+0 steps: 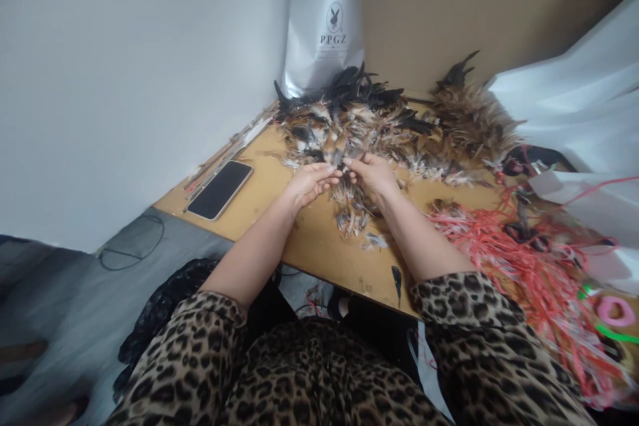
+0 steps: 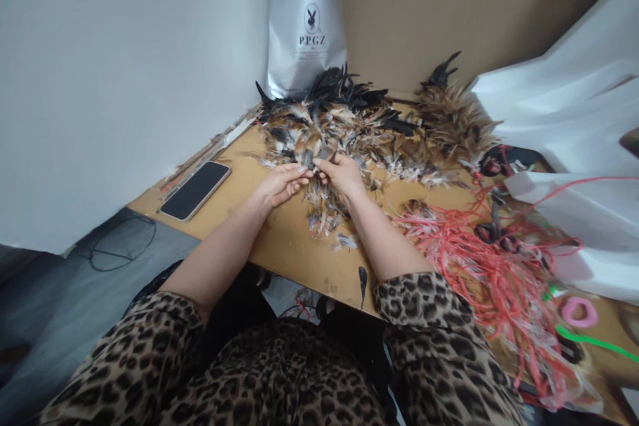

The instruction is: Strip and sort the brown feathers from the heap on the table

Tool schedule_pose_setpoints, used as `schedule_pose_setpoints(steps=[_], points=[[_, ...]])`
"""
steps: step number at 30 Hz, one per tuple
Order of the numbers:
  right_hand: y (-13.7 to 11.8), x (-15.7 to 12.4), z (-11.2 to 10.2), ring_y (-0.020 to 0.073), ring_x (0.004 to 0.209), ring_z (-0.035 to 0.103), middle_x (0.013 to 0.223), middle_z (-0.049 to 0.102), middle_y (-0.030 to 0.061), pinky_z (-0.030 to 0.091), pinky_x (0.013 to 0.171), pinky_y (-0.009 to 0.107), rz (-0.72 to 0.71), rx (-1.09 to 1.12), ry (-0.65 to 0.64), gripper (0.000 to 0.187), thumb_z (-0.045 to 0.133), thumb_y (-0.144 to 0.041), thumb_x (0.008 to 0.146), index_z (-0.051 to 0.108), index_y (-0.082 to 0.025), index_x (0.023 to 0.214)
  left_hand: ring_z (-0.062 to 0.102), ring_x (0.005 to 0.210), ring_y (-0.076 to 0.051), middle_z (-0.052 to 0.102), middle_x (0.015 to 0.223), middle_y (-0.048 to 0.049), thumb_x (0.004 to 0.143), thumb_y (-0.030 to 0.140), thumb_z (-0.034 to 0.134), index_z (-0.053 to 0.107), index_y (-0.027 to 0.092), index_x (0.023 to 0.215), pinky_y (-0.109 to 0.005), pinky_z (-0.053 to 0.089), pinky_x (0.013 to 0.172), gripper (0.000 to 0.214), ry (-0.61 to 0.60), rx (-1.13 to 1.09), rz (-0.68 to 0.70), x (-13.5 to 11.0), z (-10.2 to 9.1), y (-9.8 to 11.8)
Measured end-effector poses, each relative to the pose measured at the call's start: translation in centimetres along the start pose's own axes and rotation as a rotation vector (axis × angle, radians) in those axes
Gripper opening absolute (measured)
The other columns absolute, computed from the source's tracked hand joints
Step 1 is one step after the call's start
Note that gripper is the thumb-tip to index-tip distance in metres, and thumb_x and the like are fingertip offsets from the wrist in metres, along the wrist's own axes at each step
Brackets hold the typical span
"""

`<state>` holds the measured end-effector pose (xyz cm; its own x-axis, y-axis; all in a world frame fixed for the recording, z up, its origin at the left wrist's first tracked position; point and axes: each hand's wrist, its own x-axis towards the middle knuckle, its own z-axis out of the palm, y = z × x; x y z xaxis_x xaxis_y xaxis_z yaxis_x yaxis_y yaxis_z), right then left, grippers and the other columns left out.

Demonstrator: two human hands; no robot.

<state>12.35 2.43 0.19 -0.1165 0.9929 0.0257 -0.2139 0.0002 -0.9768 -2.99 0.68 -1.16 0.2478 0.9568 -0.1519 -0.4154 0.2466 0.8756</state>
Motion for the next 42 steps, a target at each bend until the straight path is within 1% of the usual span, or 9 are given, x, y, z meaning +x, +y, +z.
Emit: schedule_pose_setpoints(steps=[5, 11, 17, 24, 26, 30, 34, 37, 42], points=[[-0.2, -0.4, 0.4, 0.0044, 0.039, 0.042, 0.047, 0.052, -0.0041, 0.033, 0.039, 0.018, -0.022, -0.050, -0.013, 0.031, 0.076, -0.037, 0.052, 0.056, -0.015, 0.060, 0.062, 0.057, -0.006, 0.068, 0.076, -0.0076, 0.070, 0.016, 0.066, 0.063, 0.007, 0.080, -0.012, 0.044, 0.048, 0.014, -0.034, 0.046, -0.022, -0.1, 0.3, -0.2], [-0.3, -0.8, 0.8, 0.0048, 0.040, 0.041, 0.046, 0.051, -0.0056, 0.032, 0.041, 0.019, -0.034, -0.064, 0.010, 0.030, 0.075, -0.035, 0.052, 0.054, -0.016, 0.061, 0.059, 0.053, -0.004, 0.066, 0.070, -0.0052, 0.071, 0.014, 0.065, 0.063, 0.007, 0.077, -0.010, 0.043, 0.046, 0.010, -0.072, 0.036, -0.023, -0.1, 0.3, -0.3], [0.3, -0.6, 0.9, 0.0050, 0.043, 0.040, 0.049, 0.051, -0.0057, 0.032, 0.044, 0.020, -0.076, -0.063, 0.026, 0.032, 0.075, -0.038, 0.052, 0.055, -0.016, 0.062, 0.055, 0.049, -0.001, 0.061, 0.063, -0.0019, 0.074, 0.007, 0.060, 0.062, 0.006, 0.077, -0.007, 0.040, 0.043, 0.003, -0.086, -0.095, -0.148, -0.4, 0.5, 0.2], [0.4, -0.7, 1.1, 0.0049, 0.045, 0.041, 0.052, 0.053, -0.0053, 0.033, 0.045, 0.020, -0.095, -0.010, -0.013, 0.030, 0.076, -0.037, 0.052, 0.058, -0.016, 0.064, 0.054, 0.048, 0.000, 0.058, 0.061, -0.0010, 0.080, 0.006, 0.052, 0.061, 0.008, 0.079, -0.006, 0.041, 0.044, 0.010, -0.160, -0.211, -0.288, -0.7, 0.5, 0.5], [0.3, -0.8, 1.2, 0.0047, 0.045, 0.042, 0.051, 0.052, -0.0054, 0.033, 0.045, 0.019, -0.077, 0.049, -0.026, 0.029, 0.077, -0.034, 0.051, 0.058, -0.015, 0.063, 0.053, 0.048, 0.000, 0.058, 0.061, -0.0004, 0.079, 0.006, 0.053, 0.060, 0.008, 0.078, -0.006, 0.040, 0.043, 0.007, -0.151, -0.196, -0.246, -0.6, 0.4, 0.4], [-0.2, -0.9, 1.2, 0.0038, 0.047, 0.045, 0.053, 0.053, -0.0055, 0.039, 0.046, 0.017, 0.048, 0.211, -0.024, 0.031, 0.079, -0.031, 0.047, 0.059, -0.016, 0.066, 0.054, 0.048, -0.001, 0.060, 0.062, -0.0003, 0.075, 0.008, 0.059, 0.060, 0.008, 0.077, -0.007, 0.039, 0.043, 0.002, -0.071, -0.122, -0.071, -0.2, 0.2, 0.3], [-0.3, -0.9, 1.1, 0.0035, 0.050, 0.049, 0.056, 0.057, -0.0046, 0.043, 0.048, 0.015, 0.125, 0.254, -0.006, 0.035, 0.081, -0.028, 0.046, 0.063, -0.016, 0.074, 0.054, 0.050, -0.001, 0.063, 0.065, -0.0013, 0.071, 0.014, 0.065, 0.061, 0.008, 0.075, -0.010, 0.040, 0.045, 0.008, 0.012, -0.047, 0.057, 0.0, 0.1, 0.3], [-0.1, -0.9, 1.2, 0.0040, 0.049, 0.050, 0.055, 0.057, -0.0038, 0.042, 0.046, 0.015, 0.123, 0.237, -0.022, 0.032, 0.081, -0.028, 0.047, 0.062, -0.015, 0.068, 0.055, 0.050, -0.003, 0.064, 0.065, -0.0022, 0.069, 0.019, 0.067, 0.061, 0.009, 0.074, -0.012, 0.040, 0.047, 0.014, 0.044, 0.053, 0.103, -0.1, 0.3, 0.2], [0.3, -0.8, 1.4, 0.0034, 0.044, 0.046, 0.048, 0.054, -0.0048, 0.037, 0.042, 0.015, 0.042, 0.184, -0.028, 0.029, 0.080, -0.029, 0.048, 0.058, -0.014, 0.060, 0.055, 0.050, -0.004, 0.065, 0.066, -0.0036, 0.065, 0.026, 0.070, 0.063, 0.009, 0.073, -0.014, 0.040, 0.047, 0.020, 0.040, 0.196, 0.151, -0.3, 0.7, 0.0]])
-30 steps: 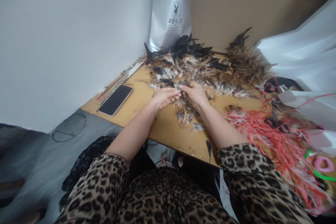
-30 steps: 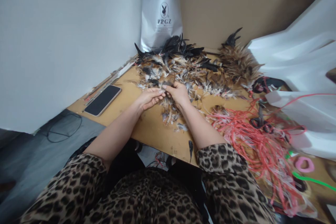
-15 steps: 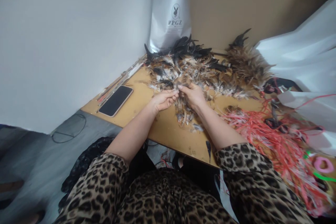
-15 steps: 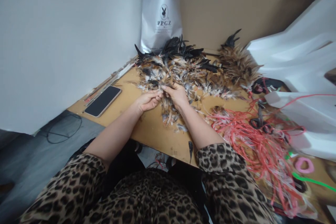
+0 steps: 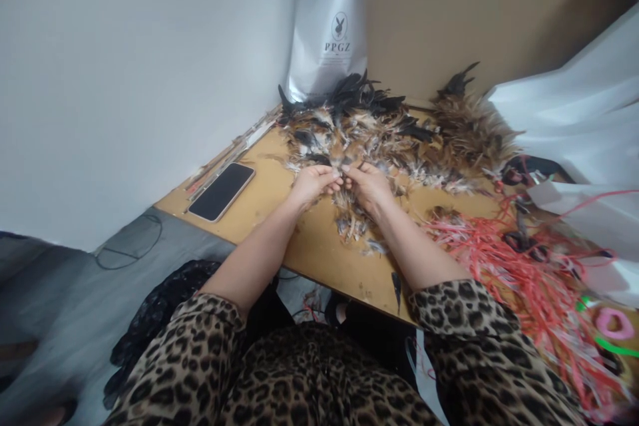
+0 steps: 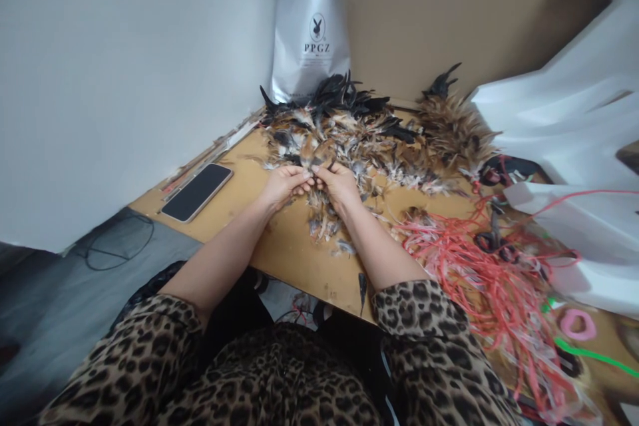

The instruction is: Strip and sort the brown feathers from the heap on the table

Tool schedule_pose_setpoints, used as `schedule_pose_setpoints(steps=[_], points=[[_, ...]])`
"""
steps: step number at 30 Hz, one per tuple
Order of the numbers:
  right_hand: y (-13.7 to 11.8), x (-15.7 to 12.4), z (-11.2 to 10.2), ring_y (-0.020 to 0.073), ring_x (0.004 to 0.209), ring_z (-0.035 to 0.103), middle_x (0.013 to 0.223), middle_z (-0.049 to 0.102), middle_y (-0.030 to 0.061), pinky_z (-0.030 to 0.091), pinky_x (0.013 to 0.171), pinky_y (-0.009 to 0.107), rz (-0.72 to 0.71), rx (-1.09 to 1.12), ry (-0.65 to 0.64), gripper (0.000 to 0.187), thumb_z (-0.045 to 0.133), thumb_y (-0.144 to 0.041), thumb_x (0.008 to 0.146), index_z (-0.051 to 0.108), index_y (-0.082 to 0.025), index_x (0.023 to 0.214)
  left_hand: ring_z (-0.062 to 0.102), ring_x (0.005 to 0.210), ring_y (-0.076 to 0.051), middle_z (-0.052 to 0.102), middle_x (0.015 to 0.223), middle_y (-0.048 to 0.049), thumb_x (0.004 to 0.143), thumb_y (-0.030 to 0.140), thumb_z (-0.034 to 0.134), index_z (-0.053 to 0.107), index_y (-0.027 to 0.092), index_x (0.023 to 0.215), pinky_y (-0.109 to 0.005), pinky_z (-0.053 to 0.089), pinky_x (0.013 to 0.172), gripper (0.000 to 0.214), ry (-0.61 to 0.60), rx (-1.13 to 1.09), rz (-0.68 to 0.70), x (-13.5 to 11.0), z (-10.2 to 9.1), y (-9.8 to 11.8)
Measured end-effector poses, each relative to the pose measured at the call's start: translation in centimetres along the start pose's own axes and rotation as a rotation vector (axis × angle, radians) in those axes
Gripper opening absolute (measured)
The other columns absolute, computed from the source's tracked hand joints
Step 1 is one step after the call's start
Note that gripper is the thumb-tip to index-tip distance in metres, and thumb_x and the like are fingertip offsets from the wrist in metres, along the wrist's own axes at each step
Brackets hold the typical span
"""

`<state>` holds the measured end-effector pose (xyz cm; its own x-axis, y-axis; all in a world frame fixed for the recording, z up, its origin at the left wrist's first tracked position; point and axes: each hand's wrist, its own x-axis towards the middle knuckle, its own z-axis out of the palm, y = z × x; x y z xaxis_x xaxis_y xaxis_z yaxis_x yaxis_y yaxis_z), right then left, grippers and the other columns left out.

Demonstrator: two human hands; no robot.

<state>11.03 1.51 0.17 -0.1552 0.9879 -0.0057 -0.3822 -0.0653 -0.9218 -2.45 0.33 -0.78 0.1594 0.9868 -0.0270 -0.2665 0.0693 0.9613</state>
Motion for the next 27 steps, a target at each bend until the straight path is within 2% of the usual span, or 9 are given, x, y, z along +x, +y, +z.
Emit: schedule_pose_setpoints(steps=[5, 9, 13, 17, 21, 27], points=[[0.2, 0.2, -0.2, 0.0036, 0.042, 0.046, 0.047, 0.054, -0.0047, 0.036, 0.040, 0.015, -0.010, -0.006, 0.028, 0.028, 0.081, -0.027, 0.046, 0.058, -0.014, 0.057, 0.054, 0.049, -0.004, 0.064, 0.065, -0.0031, 0.064, 0.027, 0.071, 0.064, 0.009, 0.074, -0.015, 0.041, 0.048, 0.022, 0.002, 0.018, -0.030, -0.1, 0.2, -0.1], [-0.4, 0.0, -0.2, 0.0049, 0.045, 0.051, 0.049, 0.057, -0.0032, 0.043, 0.044, 0.015, 0.109, 0.042, 0.025, 0.025, 0.080, -0.023, 0.050, 0.059, -0.014, 0.060, 0.054, 0.048, -0.004, 0.064, 0.064, -0.0026, 0.064, 0.025, 0.070, 0.063, 0.009, 0.072, -0.014, 0.039, 0.046, 0.019, 0.013, -0.012, -0.026, 0.0, 0.0, -0.1], [-1.3, -0.2, -0.3, 0.0065, 0.051, 0.056, 0.057, 0.062, 0.0005, 0.048, 0.049, 0.016, 0.218, 0.091, 0.024, 0.017, 0.074, -0.022, 0.062, 0.060, -0.013, 0.064, 0.059, 0.054, -0.005, 0.066, 0.072, -0.0049, 0.067, 0.024, 0.069, 0.063, 0.009, 0.076, -0.013, 0.040, 0.046, 0.018, 0.032, -0.046, -0.032, 0.1, -0.2, -0.1], [-1.7, -0.2, -0.5, 0.0050, 0.050, 0.053, 0.062, 0.063, 0.0007, 0.042, 0.042, 0.014, 0.227, 0.062, 0.026, 0.014, 0.070, -0.024, 0.068, 0.062, -0.013, 0.071, 0.061, 0.058, -0.006, 0.068, 0.080, -0.0075, 0.069, 0.022, 0.067, 0.063, 0.009, 0.079, -0.013, 0.041, 0.047, 0.017, 0.042, -0.059, -0.048, 0.1, -0.2, -0.1], [-1.7, -0.3, -0.3, 0.0034, 0.046, 0.047, 0.062, 0.061, -0.0008, 0.033, 0.036, 0.014, 0.218, 0.062, 0.017, 0.021, 0.073, -0.029, 0.063, 0.060, -0.013, 0.069, 0.061, 0.059, -0.007, 0.068, 0.080, -0.0078, 0.069, 0.022, 0.067, 0.063, 0.009, 0.079, -0.014, 0.042, 0.049, 0.017, 0.034, -0.057, -0.054, 0.0, -0.1, -0.1], [-1.2, -0.4, 0.2, 0.0042, 0.042, 0.040, 0.047, 0.049, -0.0048, 0.027, 0.036, 0.016, 0.201, 0.023, 0.079, 0.038, 0.077, -0.036, 0.055, 0.045, -0.016, 0.057, 0.060, 0.055, -0.006, 0.067, 0.075, -0.0066, 0.069, 0.023, 0.068, 0.063, 0.008, 0.077, -0.014, 0.041, 0.047, 0.018, 0.042, -0.037, -0.041, 0.0, 0.1, -0.3]])
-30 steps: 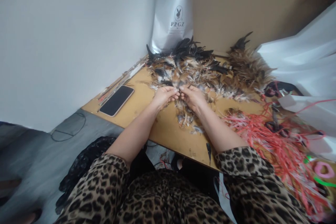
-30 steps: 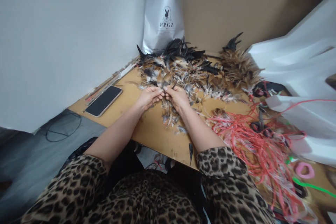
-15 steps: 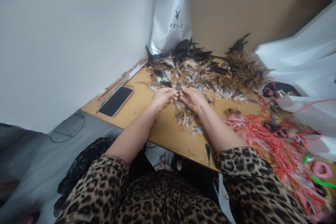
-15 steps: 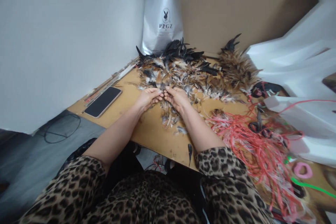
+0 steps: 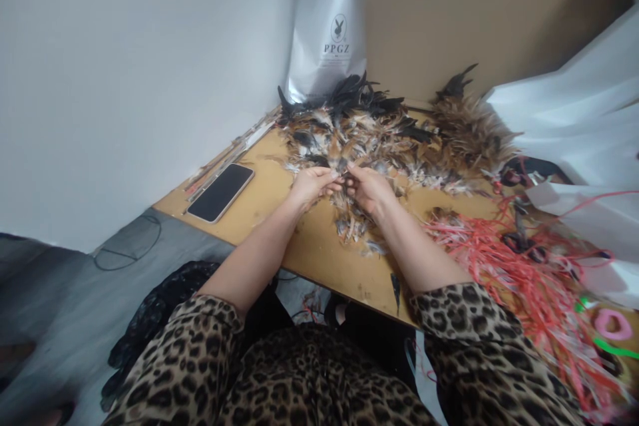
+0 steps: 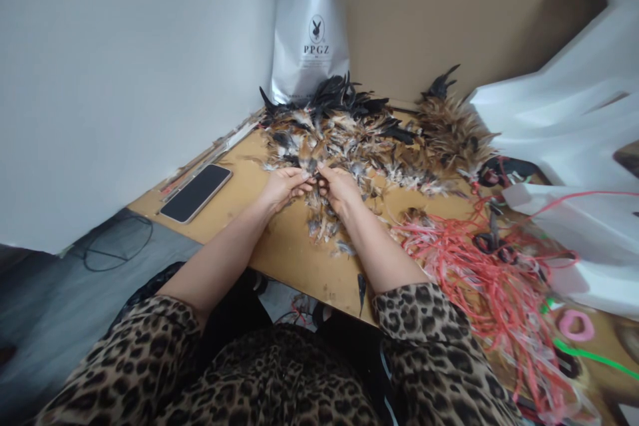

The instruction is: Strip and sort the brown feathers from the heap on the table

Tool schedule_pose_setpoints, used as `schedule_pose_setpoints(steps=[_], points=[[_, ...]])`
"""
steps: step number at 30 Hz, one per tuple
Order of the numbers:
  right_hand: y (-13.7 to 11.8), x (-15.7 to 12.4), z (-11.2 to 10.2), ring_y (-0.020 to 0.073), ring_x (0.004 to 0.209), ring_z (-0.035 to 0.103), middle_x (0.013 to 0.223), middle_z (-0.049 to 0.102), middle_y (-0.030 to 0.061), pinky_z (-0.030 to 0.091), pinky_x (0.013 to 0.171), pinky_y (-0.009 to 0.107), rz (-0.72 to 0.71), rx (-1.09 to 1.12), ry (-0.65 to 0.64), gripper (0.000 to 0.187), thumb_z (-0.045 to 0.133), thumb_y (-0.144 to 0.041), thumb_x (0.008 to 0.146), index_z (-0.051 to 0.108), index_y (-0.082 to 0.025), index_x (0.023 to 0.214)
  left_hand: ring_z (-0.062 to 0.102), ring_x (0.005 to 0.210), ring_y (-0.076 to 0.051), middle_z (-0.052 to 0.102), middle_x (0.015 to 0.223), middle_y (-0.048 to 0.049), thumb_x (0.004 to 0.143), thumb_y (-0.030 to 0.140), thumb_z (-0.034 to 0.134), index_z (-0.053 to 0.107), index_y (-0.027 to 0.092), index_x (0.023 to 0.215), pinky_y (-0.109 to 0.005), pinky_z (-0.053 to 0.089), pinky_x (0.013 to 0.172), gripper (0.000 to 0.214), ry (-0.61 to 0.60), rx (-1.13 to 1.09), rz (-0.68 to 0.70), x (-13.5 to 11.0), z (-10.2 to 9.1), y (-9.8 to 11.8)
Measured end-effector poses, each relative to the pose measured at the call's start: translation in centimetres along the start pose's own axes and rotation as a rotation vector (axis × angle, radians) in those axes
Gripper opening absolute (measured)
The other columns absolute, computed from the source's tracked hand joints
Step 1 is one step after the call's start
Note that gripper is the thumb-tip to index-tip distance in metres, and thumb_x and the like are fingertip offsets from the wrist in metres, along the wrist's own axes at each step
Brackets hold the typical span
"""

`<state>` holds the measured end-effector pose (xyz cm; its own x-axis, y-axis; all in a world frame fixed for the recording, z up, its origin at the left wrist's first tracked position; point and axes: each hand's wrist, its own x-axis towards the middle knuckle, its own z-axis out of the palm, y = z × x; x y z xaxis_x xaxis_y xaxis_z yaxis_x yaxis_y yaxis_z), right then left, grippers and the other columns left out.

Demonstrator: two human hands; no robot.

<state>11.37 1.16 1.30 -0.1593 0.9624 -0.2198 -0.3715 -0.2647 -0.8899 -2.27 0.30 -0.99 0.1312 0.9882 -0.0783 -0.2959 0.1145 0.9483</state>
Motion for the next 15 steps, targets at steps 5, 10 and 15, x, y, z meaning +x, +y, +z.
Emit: schedule_pose_setpoints(steps=[5, 10, 15], points=[[0.50, 0.01, 0.11, 0.0036, 0.039, 0.035, 0.042, 0.042, -0.0060, 0.024, 0.036, 0.017, -0.006, -0.059, -0.002, 0.043, 0.076, -0.039, 0.056, 0.039, -0.017, 0.053, 0.059, 0.054, -0.006, 0.067, 0.072, -0.0059, 0.069, 0.023, 0.067, 0.063, 0.008, 0.076, -0.014, 0.042, 0.047, 0.016, -0.026, 0.001, -0.013, -0.08, 0.23, -0.01], [0.64, -0.09, 0.20, 0.0039, 0.038, 0.035, 0.039, 0.040, -0.0064, 0.024, 0.036, 0.017, -0.011, -0.108, -0.015, 0.046, 0.075, -0.044, 0.054, 0.039, -0.017, 0.052, 0.059, 0.052, -0.006, 0.066, 0.069, -0.0046, 0.068, 0.024, 0.068, 0.062, 0.008, 0.074, -0.015, 0.042, 0.047, 0.017, -0.052, 0.030, -0.018, -0.13, 0.20, -0.05], [0.53, 0.00, 0.13, 0.0034, 0.037, 0.033, 0.041, 0.041, -0.0070, 0.025, 0.036, 0.017, -0.038, -0.104, 0.024, 0.049, 0.074, -0.051, 0.052, 0.038, -0.018, 0.055, 0.059, 0.052, -0.007, 0.066, 0.070, -0.0055, 0.068, 0.024, 0.068, 0.061, 0.008, 0.075, -0.015, 0.043, 0.047, 0.018, -0.061, 0.023, -0.017, -0.16, 0.19, -0.02]])
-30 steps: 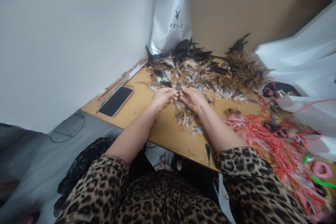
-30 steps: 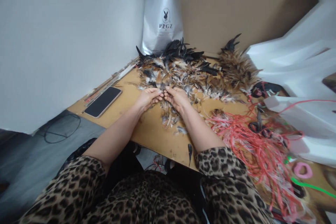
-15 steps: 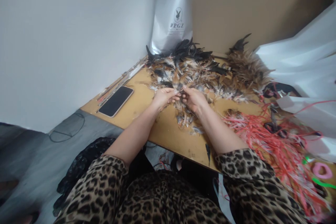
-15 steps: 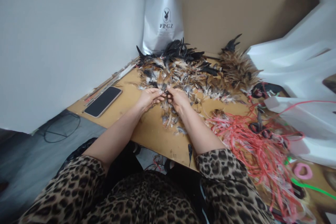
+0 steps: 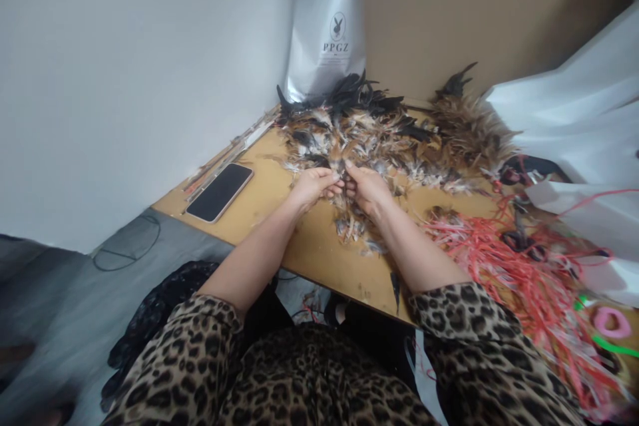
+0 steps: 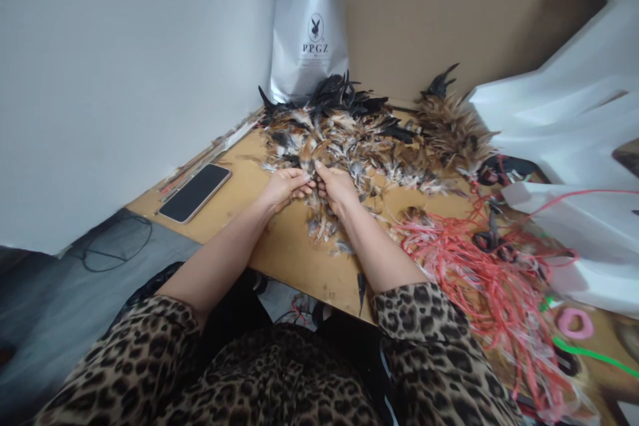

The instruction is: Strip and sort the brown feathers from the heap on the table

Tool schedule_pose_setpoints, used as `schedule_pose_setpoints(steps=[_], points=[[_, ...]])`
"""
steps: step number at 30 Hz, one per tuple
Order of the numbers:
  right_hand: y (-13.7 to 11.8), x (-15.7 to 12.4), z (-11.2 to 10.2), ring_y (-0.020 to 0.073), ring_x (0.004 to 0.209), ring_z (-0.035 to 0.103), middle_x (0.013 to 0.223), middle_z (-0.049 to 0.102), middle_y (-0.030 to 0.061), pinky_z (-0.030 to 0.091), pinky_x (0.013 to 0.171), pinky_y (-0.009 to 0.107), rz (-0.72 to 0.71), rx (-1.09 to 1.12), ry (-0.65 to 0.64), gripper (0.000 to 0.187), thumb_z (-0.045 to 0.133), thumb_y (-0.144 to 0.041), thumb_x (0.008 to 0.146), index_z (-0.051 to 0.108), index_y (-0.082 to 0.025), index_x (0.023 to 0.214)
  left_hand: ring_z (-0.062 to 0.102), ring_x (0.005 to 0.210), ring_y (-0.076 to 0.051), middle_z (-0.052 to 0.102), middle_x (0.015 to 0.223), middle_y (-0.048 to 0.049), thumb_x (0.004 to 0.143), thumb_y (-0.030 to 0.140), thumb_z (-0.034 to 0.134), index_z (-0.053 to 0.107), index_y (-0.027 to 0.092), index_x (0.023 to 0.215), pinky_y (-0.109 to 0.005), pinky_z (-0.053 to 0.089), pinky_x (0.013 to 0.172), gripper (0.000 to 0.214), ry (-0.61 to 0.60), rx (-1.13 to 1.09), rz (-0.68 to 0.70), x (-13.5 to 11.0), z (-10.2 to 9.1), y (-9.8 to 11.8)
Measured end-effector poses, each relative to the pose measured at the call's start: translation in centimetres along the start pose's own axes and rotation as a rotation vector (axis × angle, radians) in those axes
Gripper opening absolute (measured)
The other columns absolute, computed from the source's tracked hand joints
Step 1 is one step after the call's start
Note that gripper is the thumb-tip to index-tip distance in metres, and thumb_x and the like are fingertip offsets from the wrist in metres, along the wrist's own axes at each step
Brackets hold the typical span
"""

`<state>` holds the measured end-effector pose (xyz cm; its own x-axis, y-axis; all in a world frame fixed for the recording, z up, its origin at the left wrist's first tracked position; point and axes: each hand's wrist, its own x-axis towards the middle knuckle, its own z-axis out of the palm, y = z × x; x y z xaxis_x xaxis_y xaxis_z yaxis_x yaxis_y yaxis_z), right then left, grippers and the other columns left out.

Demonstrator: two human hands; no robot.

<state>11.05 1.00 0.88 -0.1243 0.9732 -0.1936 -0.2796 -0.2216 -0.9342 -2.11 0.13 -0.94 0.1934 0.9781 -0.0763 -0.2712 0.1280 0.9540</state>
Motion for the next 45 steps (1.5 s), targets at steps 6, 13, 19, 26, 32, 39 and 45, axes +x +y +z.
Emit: schedule_pose_setpoints(steps=[6, 13, 19, 26, 32, 39, 45], points=[[-0.1, 0.2, -0.1, 0.0030, 0.036, 0.031, 0.043, 0.042, -0.0071, 0.024, 0.035, 0.017, -0.009, 0.041, 0.025, 0.049, 0.075, -0.050, 0.052, 0.038, -0.018, 0.056, 0.058, 0.052, -0.006, 0.065, 0.066, -0.0048, 0.068, 0.022, 0.068, 0.061, 0.008, 0.074, -0.015, 0.043, 0.048, 0.017, 0.002, 0.002, -0.017, -0.1, 0.1, 0.1], [-0.3, -0.1, -0.1, 0.0035, 0.039, 0.035, 0.043, 0.043, -0.0054, 0.025, 0.036, 0.018, -0.002, 0.042, -0.092, 0.041, 0.076, -0.044, 0.053, 0.046, -0.016, 0.054, 0.055, 0.048, -0.004, 0.063, 0.063, -0.0036, 0.067, 0.023, 0.069, 0.061, 0.008, 0.072, -0.015, 0.042, 0.049, 0.018, -0.029, 0.023, -0.002, 0.2, -0.2, -0.3], [-0.3, -0.1, -0.3, 0.0037, 0.040, 0.037, 0.041, 0.043, -0.0056, 0.024, 0.037, 0.017, -0.031, 0.027, -0.126, 0.035, 0.080, -0.033, 0.046, 0.051, -0.015, 0.052, 0.054, 0.047, -0.004, 0.063, 0.062, -0.0038, 0.066, 0.025, 0.069, 0.061, 0.008, 0.070, -0.016, 0.042, 0.048, 0.019, -0.026, 0.021, 0.031, 0.4, -0.3, -0.5], [0.1, 0.3, -0.4, 0.0048, 0.039, 0.039, 0.039, 0.042, -0.0061, 0.025, 0.037, 0.018, -0.086, 0.045, -0.061, 0.037, 0.080, -0.033, 0.044, 0.047, -0.016, 0.048, 0.061, 0.058, -0.007, 0.068, 0.075, -0.0093, 0.066, 0.027, 0.070, 0.066, 0.008, 0.079, -0.015, 0.045, 0.052, 0.024, -0.070, 0.011, 0.001, 0.1, -0.2, -0.4], [0.6, 0.1, -0.1, 0.0044, 0.039, 0.036, 0.040, 0.040, -0.0081, 0.028, 0.039, 0.018, -0.116, -0.003, 0.005, 0.034, 0.076, -0.034, 0.049, 0.046, -0.017, 0.049, 0.060, 0.056, -0.006, 0.067, 0.071, -0.0074, 0.066, 0.024, 0.070, 0.065, 0.008, 0.077, -0.015, 0.046, 0.054, 0.020, -0.034, -0.032, -0.057, 0.0, 0.0, -0.2], [1.1, 0.1, -0.1, 0.0049, 0.041, 0.035, 0.043, 0.042, -0.0072, 0.025, 0.040, 0.020, -0.257, -0.158, 0.079, 0.028, 0.071, -0.035, 0.056, 0.050, -0.017, 0.051, 0.058, 0.054, -0.005, 0.065, 0.067, -0.0053, 0.066, 0.022, 0.070, 0.064, 0.008, 0.074, -0.016, 0.046, 0.056, 0.017, -0.020, -0.034, -0.065, 0.1, -0.1, -0.5], [1.2, 0.2, -0.2, 0.0046, 0.039, 0.032, 0.041, 0.041, -0.0075, 0.022, 0.040, 0.020, -0.267, -0.174, 0.055, 0.029, 0.071, -0.035, 0.057, 0.050, -0.017, 0.050, 0.056, 0.051, -0.005, 0.064, 0.065, -0.0050, 0.066, 0.022, 0.070, 0.063, 0.008, 0.071, -0.016, 0.044, 0.051, 0.016, -0.027, -0.005, -0.039, 0.0, -0.1, -0.5]])
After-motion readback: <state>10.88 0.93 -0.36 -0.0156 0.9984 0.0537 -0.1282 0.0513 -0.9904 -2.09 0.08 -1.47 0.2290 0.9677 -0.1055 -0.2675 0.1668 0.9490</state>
